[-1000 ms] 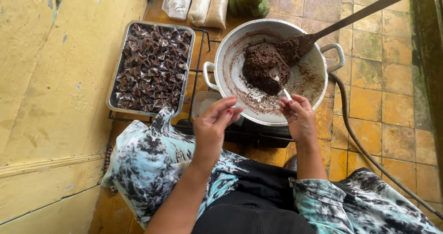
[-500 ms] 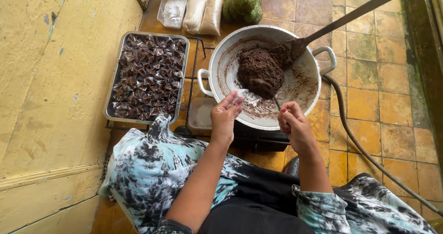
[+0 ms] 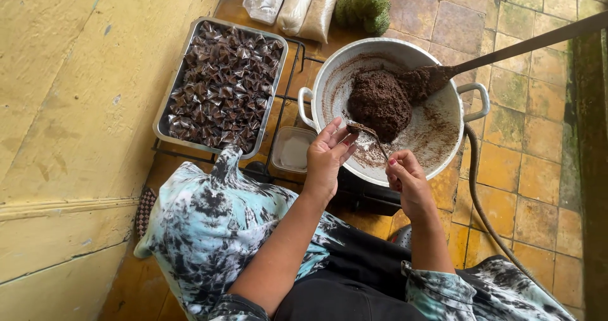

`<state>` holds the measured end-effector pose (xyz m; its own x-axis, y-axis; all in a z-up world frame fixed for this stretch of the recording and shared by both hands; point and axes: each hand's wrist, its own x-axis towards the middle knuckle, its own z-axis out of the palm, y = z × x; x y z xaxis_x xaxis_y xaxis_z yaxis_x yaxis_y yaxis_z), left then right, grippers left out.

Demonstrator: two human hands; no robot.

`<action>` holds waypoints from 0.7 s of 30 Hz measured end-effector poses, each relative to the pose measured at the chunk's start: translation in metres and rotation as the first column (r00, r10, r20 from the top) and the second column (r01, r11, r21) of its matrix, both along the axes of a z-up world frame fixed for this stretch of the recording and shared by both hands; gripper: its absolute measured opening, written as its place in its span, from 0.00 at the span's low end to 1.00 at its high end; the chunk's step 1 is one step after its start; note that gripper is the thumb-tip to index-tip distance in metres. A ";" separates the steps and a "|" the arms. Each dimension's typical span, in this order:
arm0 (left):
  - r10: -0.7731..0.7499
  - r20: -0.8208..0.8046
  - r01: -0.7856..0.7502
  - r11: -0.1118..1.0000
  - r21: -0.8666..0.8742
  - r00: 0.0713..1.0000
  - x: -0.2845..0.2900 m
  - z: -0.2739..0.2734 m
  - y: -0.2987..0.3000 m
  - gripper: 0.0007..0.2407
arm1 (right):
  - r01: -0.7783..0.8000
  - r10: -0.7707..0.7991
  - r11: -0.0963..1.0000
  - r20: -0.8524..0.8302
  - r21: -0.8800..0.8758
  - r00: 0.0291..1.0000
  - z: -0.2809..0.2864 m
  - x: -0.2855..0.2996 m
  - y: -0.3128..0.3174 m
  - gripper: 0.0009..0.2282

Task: Filling small plastic wrappers with a dark food paste using a spoon

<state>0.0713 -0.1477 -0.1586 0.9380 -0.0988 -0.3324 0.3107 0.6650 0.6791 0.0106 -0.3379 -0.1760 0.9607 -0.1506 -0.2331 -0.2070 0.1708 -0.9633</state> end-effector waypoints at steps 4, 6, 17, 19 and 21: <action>0.022 -0.033 -0.025 0.993 -0.112 0.999 -0.002 -0.002 -0.002 0.26 | -0.001 0.003 0.999 0.039 -0.032 0.999 -0.008 0.000 0.003 0.05; 0.008 -0.076 -0.024 0.977 -0.211 0.997 -0.003 0.003 -0.002 0.25 | -0.010 0.012 0.999 0.075 -0.034 0.997 -0.014 0.001 0.001 0.04; 0.022 -0.128 -0.072 0.915 -0.397 0.992 0.001 -0.005 -0.012 0.24 | -0.045 0.051 0.998 0.199 -0.035 0.979 -0.026 0.000 -0.003 0.05; 0.029 -0.123 -0.076 0.915 -0.397 0.992 0.001 -0.004 -0.012 0.24 | -0.048 0.053 0.998 0.203 -0.030 0.978 -0.024 -0.002 -0.003 0.05; 0.027 -0.103 -0.066 0.918 -0.391 0.994 0.000 0.000 -0.011 0.23 | -0.038 0.041 0.999 0.202 -0.021 0.978 -0.019 -0.003 -0.001 0.05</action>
<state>0.0715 -0.1585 -0.1588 0.9114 -0.1964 -0.3615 0.3219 0.8877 0.3291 0.0077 -0.3392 -0.1951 0.9930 -0.1139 -0.0308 -0.0136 0.1495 -0.9887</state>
